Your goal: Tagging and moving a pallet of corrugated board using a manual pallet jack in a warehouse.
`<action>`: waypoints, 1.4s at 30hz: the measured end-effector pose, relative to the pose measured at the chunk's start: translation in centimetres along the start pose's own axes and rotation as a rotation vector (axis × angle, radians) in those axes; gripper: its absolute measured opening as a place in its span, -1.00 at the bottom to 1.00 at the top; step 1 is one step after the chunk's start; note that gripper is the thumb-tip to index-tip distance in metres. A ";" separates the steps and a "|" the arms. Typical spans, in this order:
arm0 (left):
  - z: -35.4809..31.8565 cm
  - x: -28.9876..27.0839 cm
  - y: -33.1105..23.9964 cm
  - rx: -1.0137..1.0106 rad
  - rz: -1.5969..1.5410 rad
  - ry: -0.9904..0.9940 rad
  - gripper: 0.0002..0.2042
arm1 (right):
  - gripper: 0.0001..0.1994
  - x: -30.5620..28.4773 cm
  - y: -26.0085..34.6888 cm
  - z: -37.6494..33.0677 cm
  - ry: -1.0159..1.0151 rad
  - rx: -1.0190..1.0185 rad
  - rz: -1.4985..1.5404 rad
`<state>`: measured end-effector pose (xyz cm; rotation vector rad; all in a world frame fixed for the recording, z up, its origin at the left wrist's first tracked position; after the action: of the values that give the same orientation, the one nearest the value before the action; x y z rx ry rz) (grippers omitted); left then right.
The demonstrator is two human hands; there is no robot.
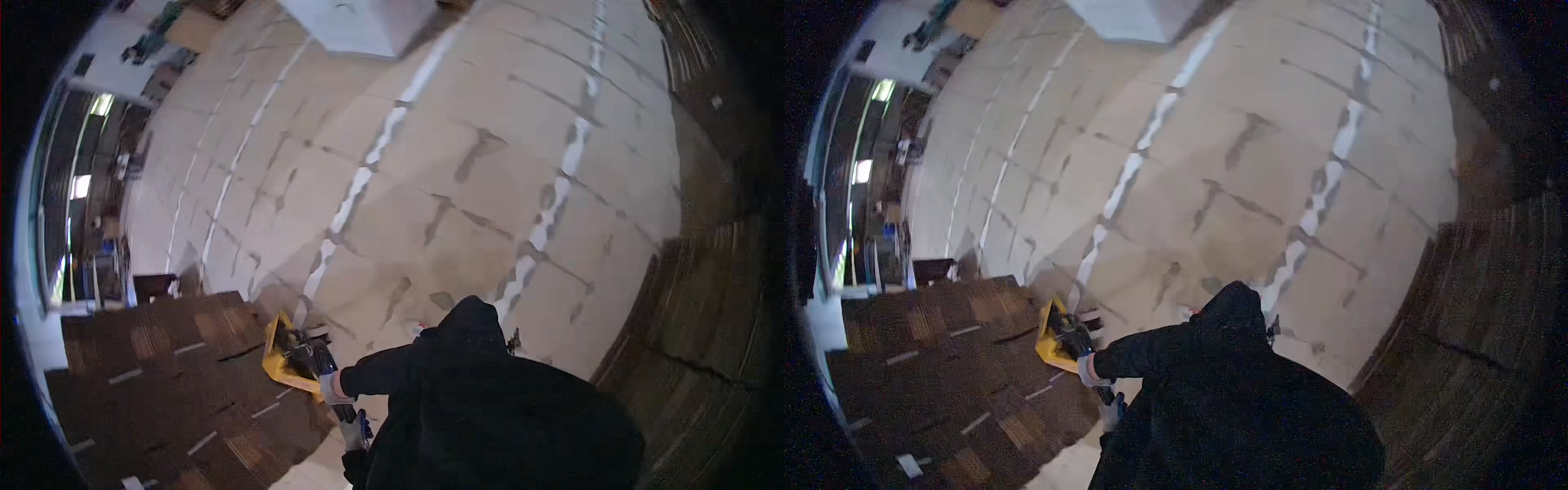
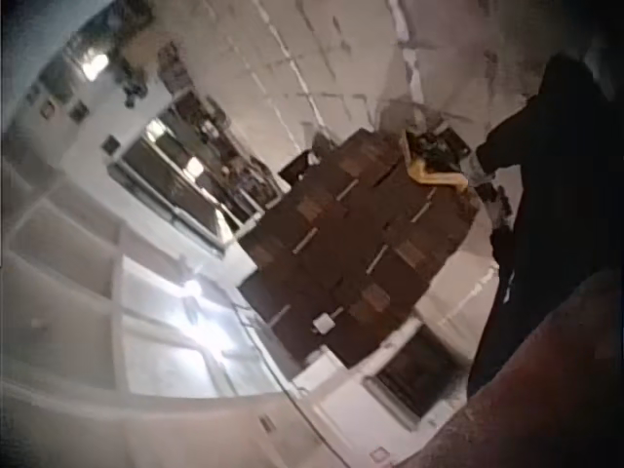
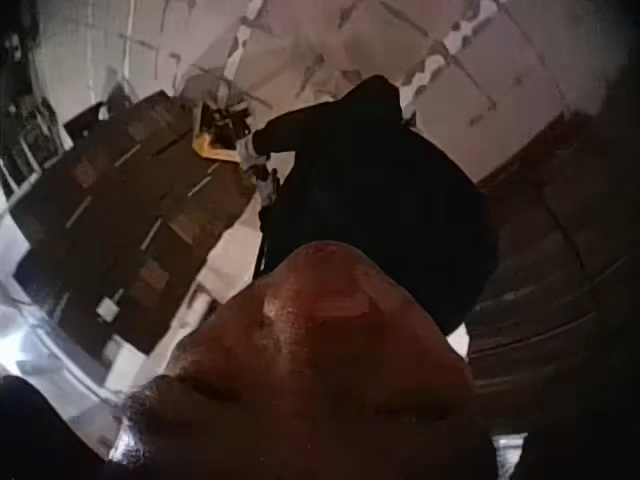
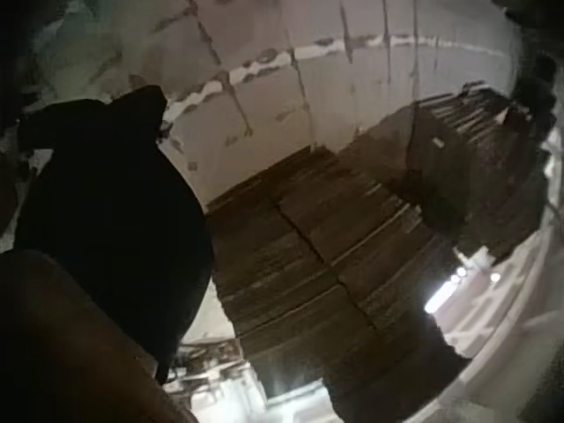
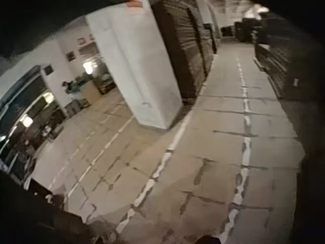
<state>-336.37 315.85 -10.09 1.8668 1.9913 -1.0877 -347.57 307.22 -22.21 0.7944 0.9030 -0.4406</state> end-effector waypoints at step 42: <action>-4.3 33.0 -41.9 -0.158 -0.209 -0.285 -0.76 | -0.71 -4.6 28.5 -133.9 -1.807 1.808 1.510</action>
<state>-379.77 347.12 -11.44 1.3659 2.0666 -1.1381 -401.93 428.27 -56.00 1.6944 -2.1264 -0.2564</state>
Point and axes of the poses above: each hand's wrist, its own z-axis towards the middle knuckle, its own x-axis out of the palm, y = z × x, the point moved 1 cm from there along z, towards the middle knuckle, and after that the axes turned 14 degrees about z, right-handed, at the moved point
